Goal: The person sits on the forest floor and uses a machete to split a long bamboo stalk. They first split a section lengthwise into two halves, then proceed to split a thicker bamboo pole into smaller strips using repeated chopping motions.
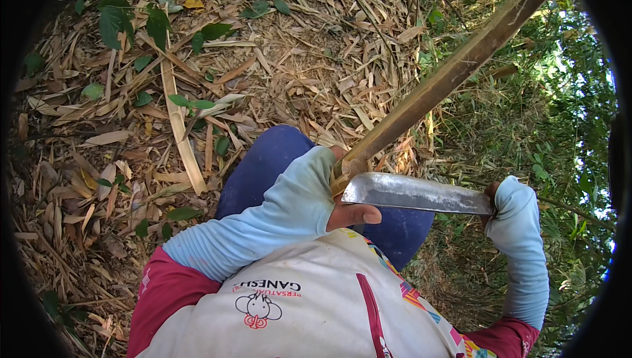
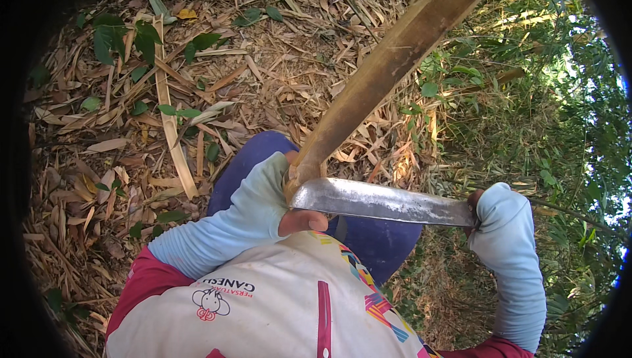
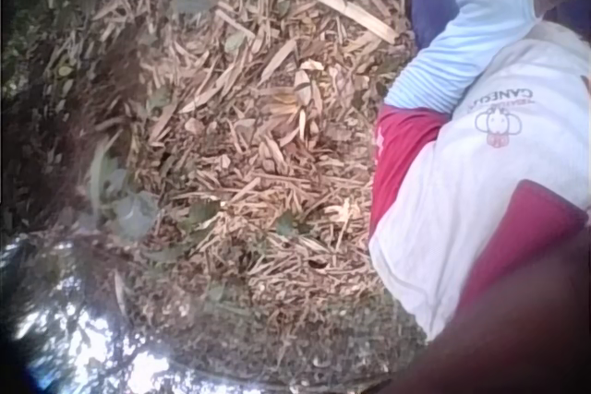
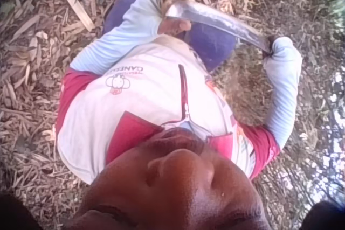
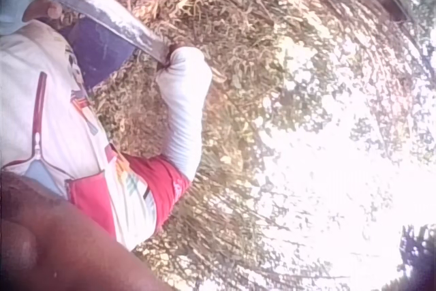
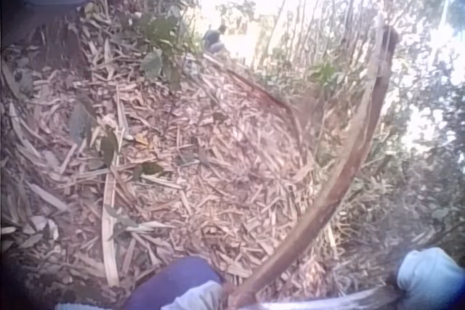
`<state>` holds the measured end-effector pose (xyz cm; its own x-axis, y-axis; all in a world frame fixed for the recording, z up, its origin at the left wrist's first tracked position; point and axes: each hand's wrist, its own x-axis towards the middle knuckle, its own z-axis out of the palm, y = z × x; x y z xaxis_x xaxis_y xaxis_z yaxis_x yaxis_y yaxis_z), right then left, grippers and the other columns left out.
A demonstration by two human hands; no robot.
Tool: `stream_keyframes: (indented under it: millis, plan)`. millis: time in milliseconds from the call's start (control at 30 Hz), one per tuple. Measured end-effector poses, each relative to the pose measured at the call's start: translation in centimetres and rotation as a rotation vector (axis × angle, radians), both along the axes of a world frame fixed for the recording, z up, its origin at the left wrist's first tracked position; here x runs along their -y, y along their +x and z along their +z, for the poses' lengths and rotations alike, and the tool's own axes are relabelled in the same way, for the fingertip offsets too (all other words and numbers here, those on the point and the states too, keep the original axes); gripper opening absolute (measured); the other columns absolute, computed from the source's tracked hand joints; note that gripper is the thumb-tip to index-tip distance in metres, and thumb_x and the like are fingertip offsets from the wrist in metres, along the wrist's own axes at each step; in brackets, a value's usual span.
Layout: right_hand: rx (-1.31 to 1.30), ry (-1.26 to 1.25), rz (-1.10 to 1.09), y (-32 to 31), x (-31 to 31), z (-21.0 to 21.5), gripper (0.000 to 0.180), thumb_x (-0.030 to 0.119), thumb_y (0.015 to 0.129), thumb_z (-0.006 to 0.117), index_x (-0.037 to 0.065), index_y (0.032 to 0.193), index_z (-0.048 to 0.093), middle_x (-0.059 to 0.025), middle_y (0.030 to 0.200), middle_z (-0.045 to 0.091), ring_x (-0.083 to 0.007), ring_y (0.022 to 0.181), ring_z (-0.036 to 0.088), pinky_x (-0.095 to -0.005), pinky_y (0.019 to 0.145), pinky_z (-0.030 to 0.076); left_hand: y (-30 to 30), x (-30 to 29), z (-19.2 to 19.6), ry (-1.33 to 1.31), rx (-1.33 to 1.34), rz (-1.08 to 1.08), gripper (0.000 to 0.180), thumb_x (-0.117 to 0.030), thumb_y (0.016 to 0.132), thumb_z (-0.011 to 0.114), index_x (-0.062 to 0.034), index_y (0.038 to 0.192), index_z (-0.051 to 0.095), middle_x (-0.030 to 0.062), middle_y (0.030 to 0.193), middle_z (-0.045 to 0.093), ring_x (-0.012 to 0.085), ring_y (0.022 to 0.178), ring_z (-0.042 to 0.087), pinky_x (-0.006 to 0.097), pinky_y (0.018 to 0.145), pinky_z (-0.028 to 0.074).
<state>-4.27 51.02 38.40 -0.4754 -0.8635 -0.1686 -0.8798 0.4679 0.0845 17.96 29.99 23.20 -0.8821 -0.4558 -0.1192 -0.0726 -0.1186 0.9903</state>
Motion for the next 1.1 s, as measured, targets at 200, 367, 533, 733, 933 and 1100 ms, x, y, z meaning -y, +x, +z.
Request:
stream_keyframes:
  millis: [200,367,533,733,933,1100]
  plan:
    - [0.024,0.052,-0.030,-0.3,0.3,0.2,0.025,0.002,0.059,0.077,0.005,0.080,0.065,-0.0165,0.074,0.059,-0.0372,0.073,0.062,-0.0418,0.063,0.049,-0.1,-0.3,-0.3,-0.068,-0.040,0.040,0.074,-0.061,0.063,0.088,-0.0027,0.100,0.063,0.0043,0.077,0.058,0.0160,0.072,0.058,0.033,0.065,0.047]
    - [-0.003,0.108,-0.016,-0.8,0.7,0.1,0.023,0.001,0.060,0.076,0.005,0.078,0.063,-0.0167,0.074,0.059,-0.0371,0.075,0.061,-0.0423,0.063,0.048,-0.1,0.3,0.1,-0.330,0.001,0.009,0.068,-0.060,0.067,0.085,-0.0044,0.102,0.066,0.0076,0.076,0.059,0.0219,0.070,0.059,0.035,0.065,0.048]
    - [-0.001,0.141,-0.022,-1.4,1.1,-0.2,0.021,0.000,0.060,0.075,0.005,0.076,0.062,-0.0169,0.075,0.059,-0.0383,0.076,0.061,-0.0433,0.065,0.049,0.1,0.3,0.5,-0.324,0.034,-0.023,0.068,-0.057,0.068,0.085,-0.0055,0.108,0.067,0.0078,0.077,0.060,0.0219,0.070,0.060,0.035,0.066,0.048]
    - [-0.021,0.171,-0.028,-1.4,2.3,0.0,0.021,-0.001,0.059,0.074,0.004,0.073,0.060,-0.0171,0.072,0.059,-0.0384,0.077,0.061,-0.0432,0.067,0.049,0.1,0.4,0.3,-0.287,0.061,0.006,0.070,-0.057,0.064,0.089,-0.0035,0.104,0.068,0.0090,0.081,0.061,0.0212,0.075,0.058,0.034,0.068,0.047]
    - [-0.042,0.129,0.037,-2.0,2.9,0.2,0.020,-0.003,0.058,0.070,0.004,0.070,0.057,-0.0168,0.071,0.059,-0.0387,0.075,0.060,-0.0432,0.070,0.049,-0.1,0.5,0.1,-0.303,0.081,0.023,0.065,-0.049,0.065,0.091,-0.0018,0.104,0.068,0.0090,0.081,0.063,0.0196,0.073,0.061,0.033,0.067,0.049]
    - [-0.062,0.152,0.013,-1.9,3.8,0.2,0.018,-0.002,0.059,0.070,0.004,0.070,0.057,-0.0170,0.071,0.058,-0.0388,0.076,0.060,-0.0438,0.072,0.049,-0.4,0.6,0.1,-0.132,0.113,0.050,0.075,-0.060,0.063,0.088,-0.0011,0.105,0.067,0.0110,0.084,0.062,0.0216,0.077,0.060,0.035,0.070,0.048]
